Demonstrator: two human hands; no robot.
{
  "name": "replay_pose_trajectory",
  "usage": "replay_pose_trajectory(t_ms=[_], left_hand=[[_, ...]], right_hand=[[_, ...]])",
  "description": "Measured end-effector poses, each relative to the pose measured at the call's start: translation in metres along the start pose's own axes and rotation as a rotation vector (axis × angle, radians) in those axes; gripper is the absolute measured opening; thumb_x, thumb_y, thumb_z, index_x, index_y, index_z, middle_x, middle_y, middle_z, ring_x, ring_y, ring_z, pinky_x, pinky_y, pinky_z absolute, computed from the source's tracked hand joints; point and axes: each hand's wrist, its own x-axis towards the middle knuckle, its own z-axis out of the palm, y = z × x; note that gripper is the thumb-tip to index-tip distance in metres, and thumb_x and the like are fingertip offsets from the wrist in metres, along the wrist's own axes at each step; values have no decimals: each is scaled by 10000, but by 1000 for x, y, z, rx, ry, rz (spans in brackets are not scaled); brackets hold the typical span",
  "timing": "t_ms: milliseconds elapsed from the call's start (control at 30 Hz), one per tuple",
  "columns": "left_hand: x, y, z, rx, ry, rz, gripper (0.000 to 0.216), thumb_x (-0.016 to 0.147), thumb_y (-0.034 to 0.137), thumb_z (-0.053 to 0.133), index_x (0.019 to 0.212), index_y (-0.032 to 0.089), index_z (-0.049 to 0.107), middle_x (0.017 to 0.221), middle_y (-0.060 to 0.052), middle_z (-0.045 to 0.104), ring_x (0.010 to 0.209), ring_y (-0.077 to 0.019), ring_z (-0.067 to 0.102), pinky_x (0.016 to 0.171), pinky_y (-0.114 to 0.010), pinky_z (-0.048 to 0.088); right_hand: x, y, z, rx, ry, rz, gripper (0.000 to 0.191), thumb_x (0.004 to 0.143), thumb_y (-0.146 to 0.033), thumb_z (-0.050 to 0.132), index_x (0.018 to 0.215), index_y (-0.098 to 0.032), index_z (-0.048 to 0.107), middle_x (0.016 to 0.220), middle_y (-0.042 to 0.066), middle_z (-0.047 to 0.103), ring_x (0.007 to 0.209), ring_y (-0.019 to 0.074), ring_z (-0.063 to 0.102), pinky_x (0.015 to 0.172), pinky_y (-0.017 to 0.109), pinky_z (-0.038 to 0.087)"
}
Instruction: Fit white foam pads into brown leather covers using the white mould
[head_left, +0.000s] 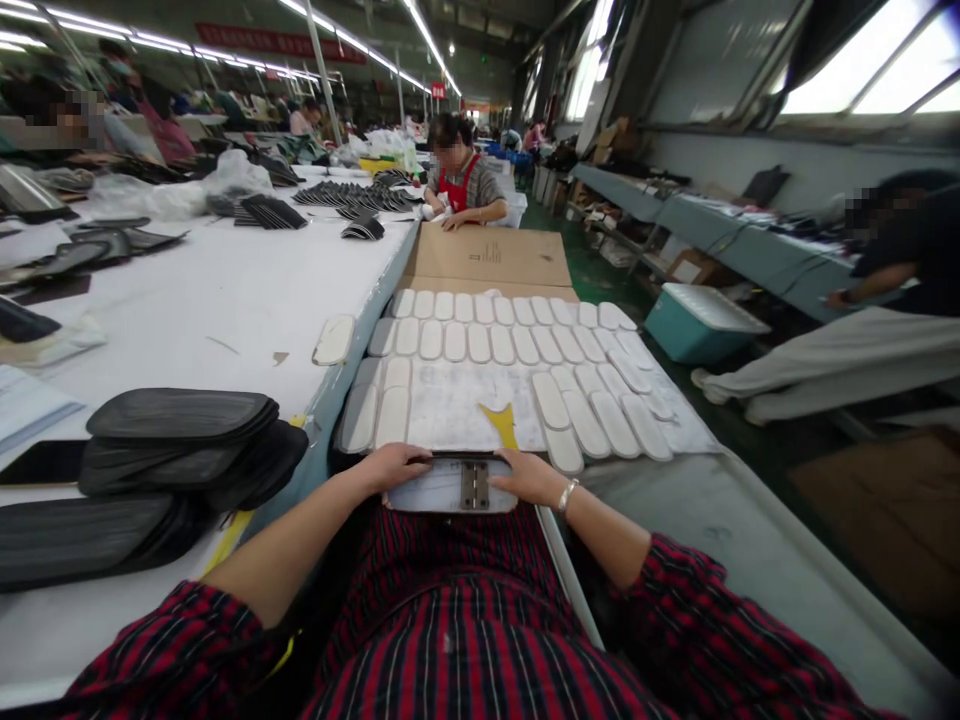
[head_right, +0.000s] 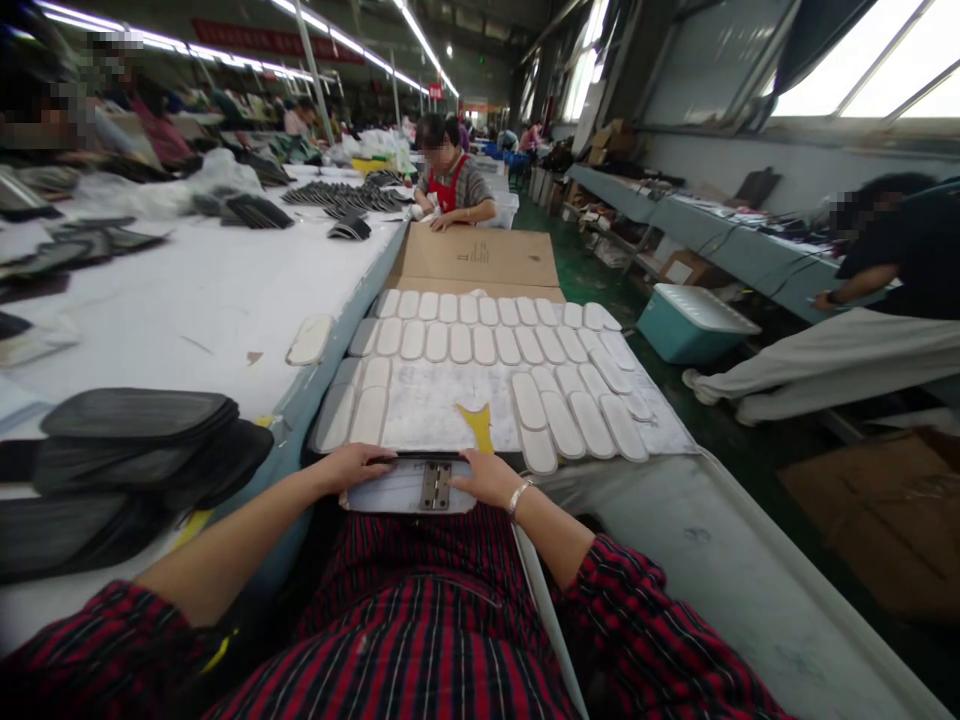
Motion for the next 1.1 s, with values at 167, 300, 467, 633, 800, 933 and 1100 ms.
replay_pose_trajectory(t_ms=[167, 300, 467, 633, 800, 933, 1100], left_hand=[[-27, -16, 0, 50, 132, -74, 435, 809, 421, 416, 1130, 187, 594, 1121, -46, 630, 992, -191, 579, 865, -238, 411], [-27, -8, -2, 203, 155, -155, 366, 840, 353, 359, 901, 183, 677, 931, -82, 683, 919, -221, 595, 833, -289, 416], [-24, -1, 2, 296, 184, -224, 381, 850, 294, 323, 840, 132, 668, 887, -161, 668, 880, -270, 603, 814, -375, 423], [-24, -2, 2, 325, 200, -215, 339, 844, 228, 357, 814, 121, 678, 841, -163, 678, 819, -250, 632, 753, -342, 455], [-30, -5, 2, 305, 203, -197, 342, 857, 245, 356, 793, 132, 672, 856, -148, 679, 843, -231, 630, 771, -313, 441], [-46, -13, 10, 230, 142, -213, 432, 848, 451, 352, 819, 135, 644, 856, -132, 669, 816, -238, 619, 716, -293, 431], [-56, -19, 25, 89, 27, -277, 553, 780, 598, 350, 788, 122, 632, 869, -153, 664, 809, -268, 615, 667, -290, 412]], right_hand=[[-20, 3, 6, 69, 125, 99, 521, 811, -370, 510, 1246, -94, 435, 1079, 129, 606, 966, 213, 575, 817, 273, 414], [5, -13, -3, -166, 111, 101, 303, 882, -300, 402, 1053, -131, 587, 1014, 128, 631, 968, 231, 574, 821, 308, 410], [27, -25, 1, -263, 94, 132, 313, 894, -193, 344, 935, -78, 633, 903, 192, 641, 900, 279, 599, 760, 369, 434], [25, -28, 8, -323, 137, 109, 295, 868, -110, 353, 916, -68, 641, 851, 183, 658, 824, 258, 629, 708, 332, 459], [13, -21, -2, -272, 140, 101, 285, 863, -283, 442, 861, -94, 656, 852, 160, 670, 850, 266, 629, 716, 320, 472], [-14, -10, 3, -8, 0, 250, 390, 783, -463, 517, 801, -86, 617, 823, 182, 655, 778, 276, 644, 655, 322, 501], [-38, -12, 30, 690, -235, 453, 268, 821, -344, 473, 959, -116, 487, 825, 126, 634, 538, 183, 640, 468, 280, 518]])
